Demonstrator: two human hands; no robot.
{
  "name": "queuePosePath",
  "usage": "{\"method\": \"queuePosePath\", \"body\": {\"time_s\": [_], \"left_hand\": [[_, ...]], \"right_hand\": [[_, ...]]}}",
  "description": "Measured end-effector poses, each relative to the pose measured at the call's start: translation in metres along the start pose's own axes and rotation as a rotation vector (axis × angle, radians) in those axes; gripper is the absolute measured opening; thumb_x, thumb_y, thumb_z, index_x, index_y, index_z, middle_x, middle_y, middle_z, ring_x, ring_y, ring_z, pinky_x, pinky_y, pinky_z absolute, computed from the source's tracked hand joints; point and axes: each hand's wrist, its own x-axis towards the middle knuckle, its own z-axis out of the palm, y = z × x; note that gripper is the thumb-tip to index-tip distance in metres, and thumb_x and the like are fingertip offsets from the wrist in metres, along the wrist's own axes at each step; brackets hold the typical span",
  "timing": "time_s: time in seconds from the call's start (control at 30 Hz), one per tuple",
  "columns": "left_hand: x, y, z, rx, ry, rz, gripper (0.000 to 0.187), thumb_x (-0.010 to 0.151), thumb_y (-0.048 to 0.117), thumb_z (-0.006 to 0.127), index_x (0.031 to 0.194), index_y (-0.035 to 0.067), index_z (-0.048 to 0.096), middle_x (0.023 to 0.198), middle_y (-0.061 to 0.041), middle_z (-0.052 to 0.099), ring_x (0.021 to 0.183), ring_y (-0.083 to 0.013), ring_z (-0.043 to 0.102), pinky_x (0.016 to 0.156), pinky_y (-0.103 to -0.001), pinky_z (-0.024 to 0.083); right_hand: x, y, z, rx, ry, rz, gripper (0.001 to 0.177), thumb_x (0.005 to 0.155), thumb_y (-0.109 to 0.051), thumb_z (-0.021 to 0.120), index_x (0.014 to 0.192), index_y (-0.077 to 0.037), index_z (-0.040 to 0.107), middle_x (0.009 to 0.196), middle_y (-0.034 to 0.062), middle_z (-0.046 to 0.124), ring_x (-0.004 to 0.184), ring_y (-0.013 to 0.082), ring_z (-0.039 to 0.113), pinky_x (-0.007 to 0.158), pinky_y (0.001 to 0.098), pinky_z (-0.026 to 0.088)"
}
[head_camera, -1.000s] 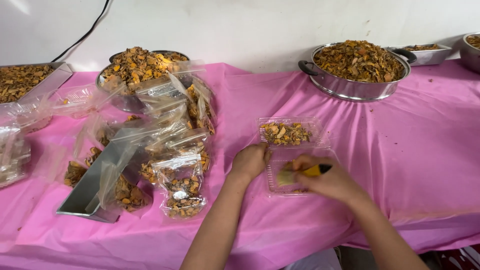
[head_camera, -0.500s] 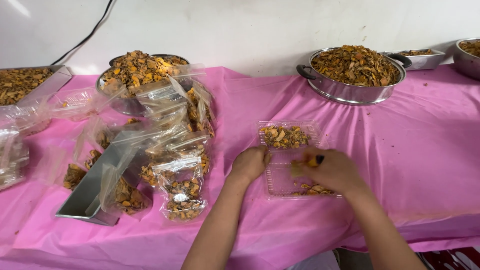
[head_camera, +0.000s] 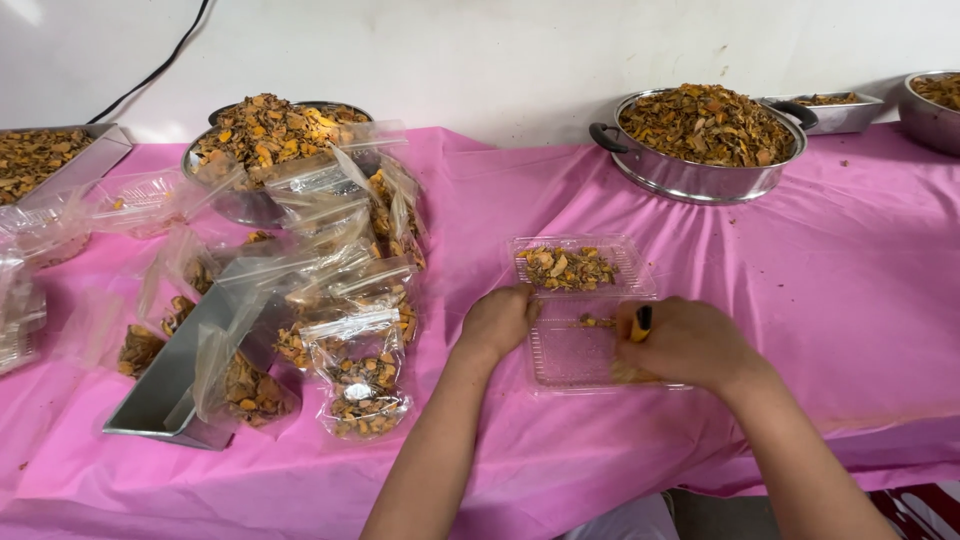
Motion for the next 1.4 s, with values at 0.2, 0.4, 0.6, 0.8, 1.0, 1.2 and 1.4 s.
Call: {"method": "queuePosePath", "body": {"time_s": [0.2, 0.4, 0.6, 0.8, 1.0, 1.2, 1.4], "left_hand": [[0.002, -0.005, 0.005, 0.004, 0.004, 0.009, 0.044, 0.103, 0.034, 0.048, 0.134, 0.007, 0.063, 0.118, -0.024, 0.072, 0.119, -0.0411, 0.066, 0.101, -0.053, 0.052], [-0.002, -0.003, 0.002, 0.009, 0.013, 0.018, 0.044, 0.103, 0.033, 0.047, 0.133, 0.006, 0.064, 0.117, -0.025, 0.072, 0.118, -0.0418, 0.066, 0.101, -0.053, 0.052], [-0.003, -0.001, 0.003, 0.030, -0.005, 0.001, 0.045, 0.103, 0.036, 0.046, 0.133, 0.009, 0.065, 0.117, -0.023, 0.072, 0.118, -0.0407, 0.066, 0.100, -0.053, 0.052], [-0.006, 0.003, -0.004, 0.038, -0.035, -0.010, 0.044, 0.103, 0.035, 0.045, 0.134, 0.009, 0.064, 0.118, -0.023, 0.071, 0.119, -0.0404, 0.065, 0.101, -0.053, 0.052], [-0.006, 0.004, -0.003, 0.018, -0.044, 0.002, 0.043, 0.103, 0.033, 0.045, 0.132, 0.008, 0.064, 0.118, -0.024, 0.071, 0.119, -0.0415, 0.066, 0.100, -0.054, 0.052], [-0.015, 0.013, -0.013, 0.018, -0.063, -0.026, 0.044, 0.103, 0.034, 0.044, 0.131, 0.007, 0.064, 0.119, -0.024, 0.071, 0.120, -0.0422, 0.065, 0.101, -0.054, 0.052], [-0.012, 0.011, -0.016, 0.026, -0.063, -0.013, 0.044, 0.103, 0.034, 0.043, 0.133, 0.008, 0.063, 0.120, -0.023, 0.071, 0.121, -0.0404, 0.065, 0.103, -0.053, 0.051]], "right_hand": [[-0.020, -0.015, -0.002, 0.267, 0.019, -0.033, 0.037, 0.073, -0.040, 0.075, 0.106, -0.024, 0.081, 0.094, 0.0119, 0.082, 0.100, 0.0309, 0.075, 0.091, 0.0416, 0.057], [-0.015, -0.020, -0.002, 0.090, -0.035, 0.095, 0.046, 0.067, -0.049, 0.076, 0.101, -0.019, 0.083, 0.101, 0.0116, 0.083, 0.109, 0.0323, 0.074, 0.095, 0.0421, 0.056], [-0.013, -0.023, 0.000, 0.200, 0.152, 0.027, 0.034, 0.073, -0.046, 0.073, 0.101, -0.028, 0.079, 0.104, 0.0083, 0.082, 0.112, 0.0333, 0.072, 0.098, 0.0435, 0.055], [0.015, -0.019, 0.025, 0.316, 0.155, -0.015, 0.036, 0.074, -0.049, 0.075, 0.105, -0.032, 0.077, 0.117, 0.0024, 0.080, 0.120, 0.0309, 0.069, 0.101, 0.0419, 0.054], [0.002, -0.006, -0.005, 0.027, 0.182, 0.156, 0.035, 0.077, -0.059, 0.065, 0.104, -0.040, 0.077, 0.116, 0.0016, 0.079, 0.118, 0.0323, 0.070, 0.103, 0.0405, 0.054], [-0.003, -0.018, 0.017, 0.365, 0.179, -0.026, 0.030, 0.078, -0.041, 0.073, 0.105, -0.029, 0.077, 0.110, 0.0062, 0.082, 0.114, 0.0311, 0.072, 0.099, 0.0429, 0.054], [-0.002, 0.012, 0.023, 0.431, 0.125, 0.008, 0.036, 0.074, -0.040, 0.077, 0.107, -0.026, 0.079, 0.113, 0.0097, 0.082, 0.115, 0.0330, 0.072, 0.100, 0.0444, 0.053]]}}
